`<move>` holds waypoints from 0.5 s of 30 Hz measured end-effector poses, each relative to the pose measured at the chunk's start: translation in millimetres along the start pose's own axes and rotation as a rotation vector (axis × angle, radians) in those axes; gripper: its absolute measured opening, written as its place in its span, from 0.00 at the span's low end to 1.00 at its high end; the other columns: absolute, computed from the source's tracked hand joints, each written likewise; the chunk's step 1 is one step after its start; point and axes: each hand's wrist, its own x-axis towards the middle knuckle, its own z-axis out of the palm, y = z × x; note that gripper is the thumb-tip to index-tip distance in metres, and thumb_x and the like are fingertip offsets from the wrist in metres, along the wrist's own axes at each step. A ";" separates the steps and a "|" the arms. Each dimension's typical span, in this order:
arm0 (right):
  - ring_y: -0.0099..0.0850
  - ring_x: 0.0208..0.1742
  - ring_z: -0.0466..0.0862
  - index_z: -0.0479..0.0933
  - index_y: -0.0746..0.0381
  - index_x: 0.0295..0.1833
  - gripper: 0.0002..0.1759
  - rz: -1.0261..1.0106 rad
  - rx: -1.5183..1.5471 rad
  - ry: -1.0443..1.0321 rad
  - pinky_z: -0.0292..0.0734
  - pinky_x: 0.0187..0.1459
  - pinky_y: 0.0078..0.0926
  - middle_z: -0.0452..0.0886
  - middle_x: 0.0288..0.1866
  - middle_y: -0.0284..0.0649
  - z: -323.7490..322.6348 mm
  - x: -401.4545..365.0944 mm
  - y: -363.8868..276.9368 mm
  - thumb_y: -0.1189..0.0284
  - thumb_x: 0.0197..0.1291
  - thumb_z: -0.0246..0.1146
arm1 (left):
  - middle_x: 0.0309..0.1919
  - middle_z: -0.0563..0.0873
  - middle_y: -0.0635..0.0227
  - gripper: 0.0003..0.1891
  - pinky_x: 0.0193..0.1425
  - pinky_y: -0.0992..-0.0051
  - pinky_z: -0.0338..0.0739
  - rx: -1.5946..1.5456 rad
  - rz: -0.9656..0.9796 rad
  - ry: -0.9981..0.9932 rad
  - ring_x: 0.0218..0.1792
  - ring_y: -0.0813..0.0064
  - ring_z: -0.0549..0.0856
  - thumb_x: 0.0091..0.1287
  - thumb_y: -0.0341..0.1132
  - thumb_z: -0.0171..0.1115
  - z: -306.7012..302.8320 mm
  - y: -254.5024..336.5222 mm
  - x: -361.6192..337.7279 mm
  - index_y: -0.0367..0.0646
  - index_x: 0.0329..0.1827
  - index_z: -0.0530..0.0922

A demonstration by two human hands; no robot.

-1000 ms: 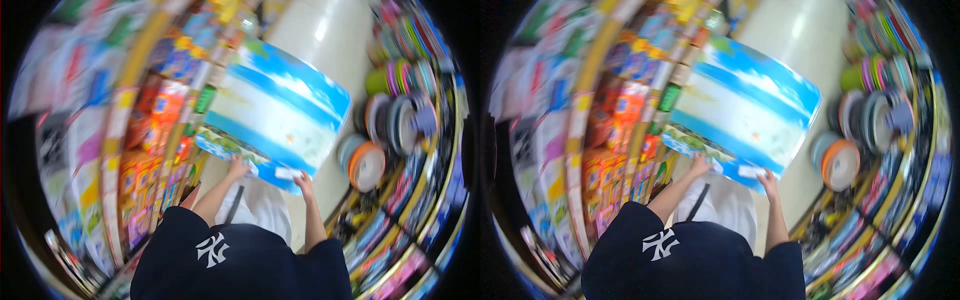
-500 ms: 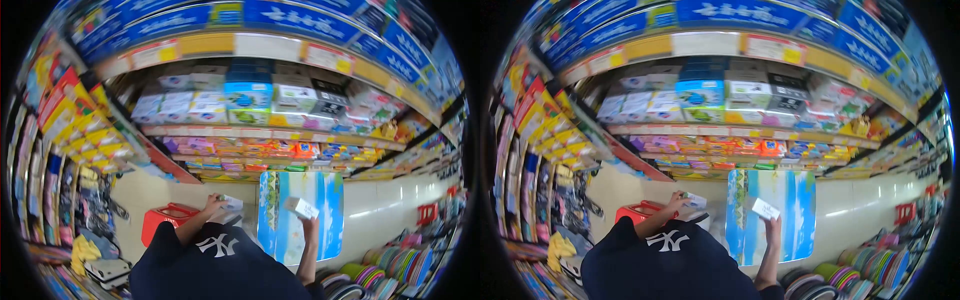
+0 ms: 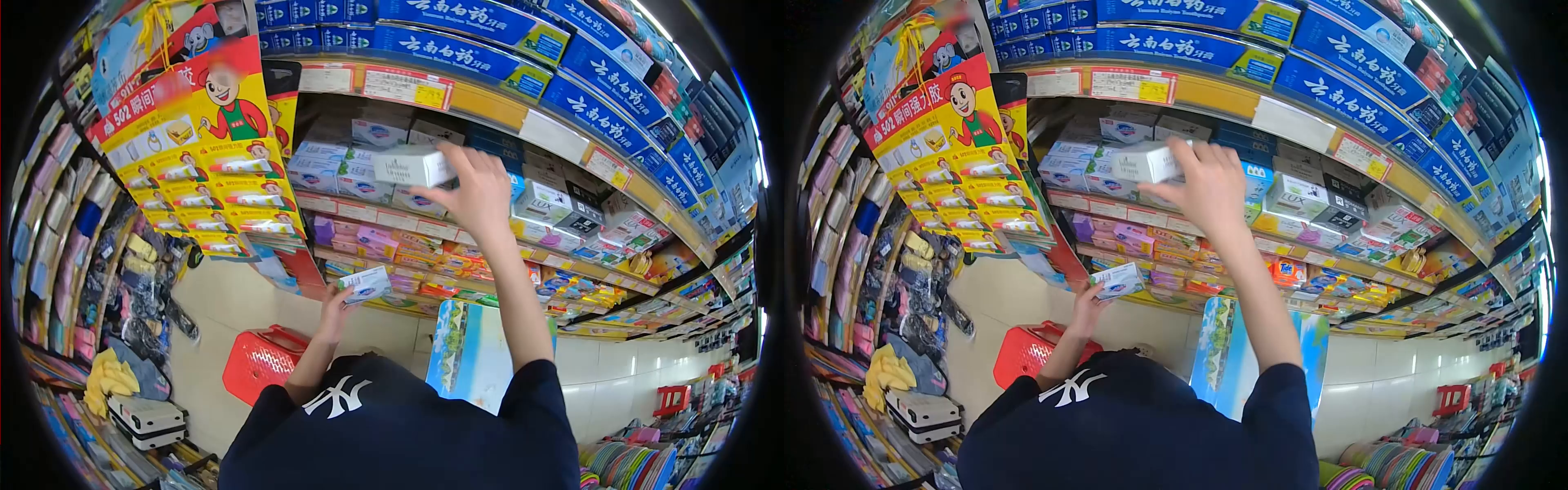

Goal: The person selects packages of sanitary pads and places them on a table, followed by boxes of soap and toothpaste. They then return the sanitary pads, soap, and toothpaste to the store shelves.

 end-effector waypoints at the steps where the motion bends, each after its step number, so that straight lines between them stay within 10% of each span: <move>1: 0.35 0.29 0.75 0.73 0.59 0.39 0.28 -0.012 -0.043 -0.030 0.66 0.38 0.30 0.77 0.30 0.38 9.5 6.2 2.0 0.51 0.34 0.67 | 0.42 0.74 0.66 0.17 0.49 0.71 0.68 -0.021 0.013 -0.013 0.45 0.72 0.74 0.56 0.36 0.57 1.2 8.3 -0.6 0.44 0.46 0.65; 15: 0.37 0.43 0.74 0.74 0.62 0.36 0.27 -0.002 -0.172 -0.234 0.58 0.54 0.47 0.76 0.35 0.42 39.8 13.2 33.3 0.48 0.40 0.62 | 0.49 0.71 0.60 0.23 0.53 0.69 0.66 -0.150 0.250 -0.270 0.51 0.69 0.72 0.60 0.33 0.52 48.4 94.2 22.0 0.38 0.56 0.57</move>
